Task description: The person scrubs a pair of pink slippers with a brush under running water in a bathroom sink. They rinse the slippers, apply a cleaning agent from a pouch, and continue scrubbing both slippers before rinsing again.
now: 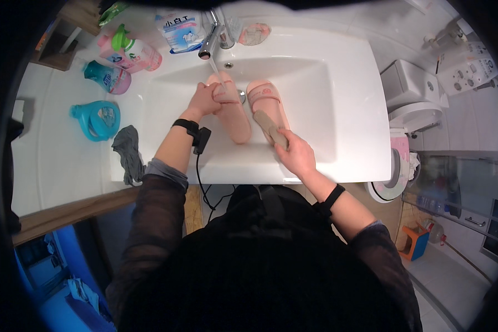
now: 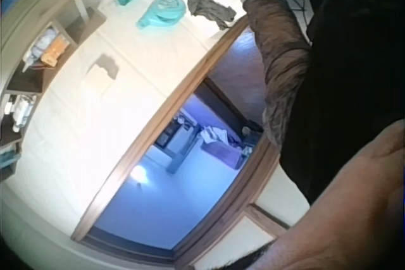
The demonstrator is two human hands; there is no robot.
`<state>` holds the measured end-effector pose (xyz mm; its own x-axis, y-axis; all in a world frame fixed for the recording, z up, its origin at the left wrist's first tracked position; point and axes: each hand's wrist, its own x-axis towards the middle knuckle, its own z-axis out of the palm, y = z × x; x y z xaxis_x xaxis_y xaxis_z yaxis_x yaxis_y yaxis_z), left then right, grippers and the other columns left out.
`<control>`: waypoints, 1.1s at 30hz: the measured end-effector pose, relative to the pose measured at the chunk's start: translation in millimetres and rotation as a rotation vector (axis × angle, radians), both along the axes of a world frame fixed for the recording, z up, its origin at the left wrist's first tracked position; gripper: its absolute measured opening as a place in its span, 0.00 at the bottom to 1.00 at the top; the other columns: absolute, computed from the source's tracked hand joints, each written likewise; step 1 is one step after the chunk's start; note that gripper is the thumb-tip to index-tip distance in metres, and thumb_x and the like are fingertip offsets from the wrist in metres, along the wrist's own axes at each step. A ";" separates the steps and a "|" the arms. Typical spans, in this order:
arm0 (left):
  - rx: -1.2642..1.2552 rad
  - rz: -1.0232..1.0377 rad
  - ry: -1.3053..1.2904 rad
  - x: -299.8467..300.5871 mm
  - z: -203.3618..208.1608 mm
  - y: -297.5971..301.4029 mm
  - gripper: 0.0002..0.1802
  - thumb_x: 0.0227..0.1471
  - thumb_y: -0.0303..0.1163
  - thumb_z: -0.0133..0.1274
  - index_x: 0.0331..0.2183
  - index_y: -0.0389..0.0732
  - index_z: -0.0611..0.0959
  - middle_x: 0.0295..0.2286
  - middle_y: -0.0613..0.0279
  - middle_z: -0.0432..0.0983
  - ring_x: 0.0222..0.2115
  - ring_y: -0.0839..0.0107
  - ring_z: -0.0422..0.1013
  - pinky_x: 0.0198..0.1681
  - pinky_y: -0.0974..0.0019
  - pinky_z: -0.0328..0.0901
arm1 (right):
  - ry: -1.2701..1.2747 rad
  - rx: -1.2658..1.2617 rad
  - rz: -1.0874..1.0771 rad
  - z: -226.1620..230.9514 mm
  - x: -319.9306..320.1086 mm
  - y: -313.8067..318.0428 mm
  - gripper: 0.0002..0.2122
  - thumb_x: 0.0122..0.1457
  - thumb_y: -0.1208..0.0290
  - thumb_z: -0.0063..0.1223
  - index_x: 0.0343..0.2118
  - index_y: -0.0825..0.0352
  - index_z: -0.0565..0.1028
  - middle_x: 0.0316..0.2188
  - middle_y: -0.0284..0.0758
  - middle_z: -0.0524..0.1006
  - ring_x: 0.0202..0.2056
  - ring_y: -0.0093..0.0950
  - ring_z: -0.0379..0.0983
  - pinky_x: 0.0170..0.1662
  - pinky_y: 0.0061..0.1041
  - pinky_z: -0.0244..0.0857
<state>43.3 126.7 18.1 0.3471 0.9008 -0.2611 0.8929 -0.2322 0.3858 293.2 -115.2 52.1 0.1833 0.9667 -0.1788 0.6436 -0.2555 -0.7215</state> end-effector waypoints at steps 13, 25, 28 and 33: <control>-0.035 -0.055 0.171 -36.5 -43.8 -9.4 0.48 0.38 0.48 0.64 0.59 0.41 0.66 0.54 0.40 0.64 0.53 0.46 0.66 0.55 0.57 0.65 | 0.095 -0.009 -0.056 -12.4 3.8 2.2 0.21 0.53 0.64 0.58 0.51 0.59 0.73 0.33 0.43 0.79 0.33 0.40 0.76 0.39 0.34 0.70; -0.056 -0.027 -0.179 -53.4 -14.1 -41.6 0.42 0.42 0.39 0.63 0.58 0.35 0.67 0.56 0.34 0.61 0.58 0.45 0.59 0.61 0.56 0.58 | 0.226 0.014 -0.015 -32.9 18.2 35.2 0.22 0.55 0.66 0.57 0.54 0.64 0.71 0.40 0.45 0.76 0.41 0.38 0.74 0.47 0.30 0.67; -0.095 -0.003 -0.334 -59.9 11.4 -64.5 0.41 0.45 0.39 0.62 0.58 0.34 0.67 0.56 0.35 0.62 0.60 0.47 0.57 0.62 0.56 0.56 | 0.009 -0.042 0.161 -23.2 21.1 61.8 0.23 0.56 0.63 0.55 0.55 0.62 0.71 0.43 0.46 0.75 0.45 0.40 0.73 0.50 0.33 0.66; 0.001 0.131 -0.287 -74.4 31.3 -101.8 0.44 0.46 0.41 0.63 0.59 0.33 0.65 0.58 0.39 0.61 0.61 0.48 0.56 0.63 0.57 0.53 | -0.474 -0.166 0.464 22.3 22.9 128.7 0.26 0.55 0.54 0.53 0.56 0.59 0.71 0.49 0.43 0.74 0.51 0.42 0.71 0.55 0.40 0.63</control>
